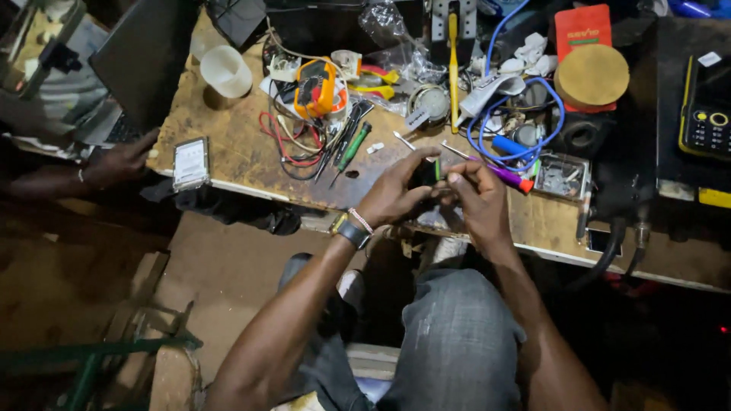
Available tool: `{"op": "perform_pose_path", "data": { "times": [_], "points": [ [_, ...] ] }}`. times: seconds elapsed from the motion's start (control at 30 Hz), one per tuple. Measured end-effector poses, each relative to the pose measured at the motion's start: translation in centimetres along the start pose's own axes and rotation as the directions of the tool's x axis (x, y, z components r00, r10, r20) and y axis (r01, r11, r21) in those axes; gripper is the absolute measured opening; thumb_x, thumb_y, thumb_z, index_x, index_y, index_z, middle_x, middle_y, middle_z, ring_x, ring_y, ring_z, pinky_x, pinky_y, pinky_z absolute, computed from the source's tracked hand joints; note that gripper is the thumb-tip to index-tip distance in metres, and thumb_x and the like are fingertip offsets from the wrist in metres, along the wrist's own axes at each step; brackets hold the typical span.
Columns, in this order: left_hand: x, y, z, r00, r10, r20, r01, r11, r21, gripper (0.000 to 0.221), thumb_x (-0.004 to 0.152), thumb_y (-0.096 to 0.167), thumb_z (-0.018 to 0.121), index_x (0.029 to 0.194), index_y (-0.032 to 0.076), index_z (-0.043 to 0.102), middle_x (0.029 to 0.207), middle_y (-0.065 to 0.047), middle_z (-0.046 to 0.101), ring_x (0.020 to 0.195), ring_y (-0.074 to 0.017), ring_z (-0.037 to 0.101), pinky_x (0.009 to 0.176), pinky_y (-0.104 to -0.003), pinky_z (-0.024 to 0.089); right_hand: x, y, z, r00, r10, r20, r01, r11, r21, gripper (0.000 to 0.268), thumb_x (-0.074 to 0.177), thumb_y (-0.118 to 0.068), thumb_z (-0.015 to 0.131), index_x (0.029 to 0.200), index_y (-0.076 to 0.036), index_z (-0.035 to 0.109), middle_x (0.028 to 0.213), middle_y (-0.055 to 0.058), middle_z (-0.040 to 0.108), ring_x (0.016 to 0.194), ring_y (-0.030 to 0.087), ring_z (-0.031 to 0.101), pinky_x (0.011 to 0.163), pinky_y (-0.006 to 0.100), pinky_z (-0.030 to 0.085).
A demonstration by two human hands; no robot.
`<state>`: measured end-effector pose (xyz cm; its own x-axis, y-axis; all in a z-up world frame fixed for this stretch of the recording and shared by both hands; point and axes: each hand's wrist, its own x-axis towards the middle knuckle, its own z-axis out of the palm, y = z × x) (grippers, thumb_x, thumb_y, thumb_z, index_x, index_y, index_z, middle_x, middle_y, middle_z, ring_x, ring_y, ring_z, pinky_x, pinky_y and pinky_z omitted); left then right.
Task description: Reassembling the casing and internal components of a small electronic device using a screwdriver and hands.
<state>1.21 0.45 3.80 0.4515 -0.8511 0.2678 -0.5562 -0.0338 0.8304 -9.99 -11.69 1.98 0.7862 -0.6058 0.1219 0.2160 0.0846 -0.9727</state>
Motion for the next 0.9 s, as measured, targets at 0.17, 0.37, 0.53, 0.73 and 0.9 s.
{"op": "perform_pose_path", "data": {
  "times": [0.17, 0.37, 0.53, 0.73, 0.9],
  "points": [
    [-0.7, 1.5, -0.3, 0.997, -0.009, -0.074, 0.004, 0.998, -0.061, 0.051, 0.08, 0.028, 0.06, 0.124, 0.01, 0.044, 0.103, -0.026, 0.056, 0.101, -0.0451, 0.051, 0.085, -0.052, 0.041, -0.6, -2.1, 1.2, 0.998, -0.007, 0.057, 0.011, 0.998, -0.068, 0.014, 0.084, -0.008, 0.054, 0.093, 0.003, 0.053, 0.088, 0.018, 0.061, 0.068, 0.019, 0.061, 0.054, 0.024, 0.051],
    [-0.9, 1.3, -1.5, 0.991, -0.057, -0.118, 0.01, 0.933, -0.359, 0.046, 0.087, 0.021, 0.055, 0.128, 0.012, 0.037, 0.105, -0.018, 0.054, 0.097, -0.0258, 0.052, 0.086, -0.039, 0.039, -0.9, -2.2, 1.3, 0.993, 0.03, 0.118, -0.018, 0.995, -0.099, 0.014, 0.086, -0.007, 0.052, 0.095, 0.003, 0.052, 0.09, 0.019, 0.061, 0.073, 0.02, 0.063, 0.057, 0.023, 0.05],
    [-0.3, -1.5, -0.5, 0.992, -0.109, -0.068, 0.054, 0.833, -0.55, 0.022, 0.089, 0.021, 0.054, 0.104, 0.007, 0.047, 0.054, -0.004, 0.057, 0.053, -0.0054, 0.053, 0.052, -0.017, 0.043, -0.9, -2.3, 1.4, 0.992, 0.008, 0.124, 0.006, 0.994, -0.113, 0.013, 0.086, -0.006, 0.053, 0.095, 0.004, 0.052, 0.09, 0.02, 0.062, 0.073, 0.021, 0.064, 0.057, 0.023, 0.05],
    [-0.3, -0.8, -0.6, 0.977, -0.15, -0.15, 0.07, 0.895, -0.44, 0.018, 0.088, 0.027, 0.055, 0.093, 0.009, 0.058, 0.066, -0.003, 0.059, 0.066, -0.0037, 0.051, 0.065, -0.022, 0.045, -1.0, -2.1, 1.8, 0.998, 0.024, 0.059, -0.031, 0.993, 0.112, 0.011, 0.085, 0.0, 0.05, 0.095, 0.005, 0.05, 0.092, 0.022, 0.061, 0.077, 0.024, 0.064, 0.063, 0.027, 0.054],
    [-0.4, -2.8, 0.4, 0.96, -0.085, -0.265, 0.04, 0.984, -0.174, 0.025, 0.084, 0.037, 0.058, 0.093, 0.014, 0.063, 0.081, -0.009, 0.05, 0.083, -0.0219, 0.054, 0.079, -0.033, 0.042, -0.7, -0.9, 1.2, 0.999, 0.004, 0.033, -0.01, 0.981, 0.193, 0.01, 0.086, -0.002, 0.051, 0.092, 0.005, 0.048, 0.094, 0.023, 0.06, 0.079, 0.025, 0.064, 0.066, 0.031, 0.054]
  ]
}}
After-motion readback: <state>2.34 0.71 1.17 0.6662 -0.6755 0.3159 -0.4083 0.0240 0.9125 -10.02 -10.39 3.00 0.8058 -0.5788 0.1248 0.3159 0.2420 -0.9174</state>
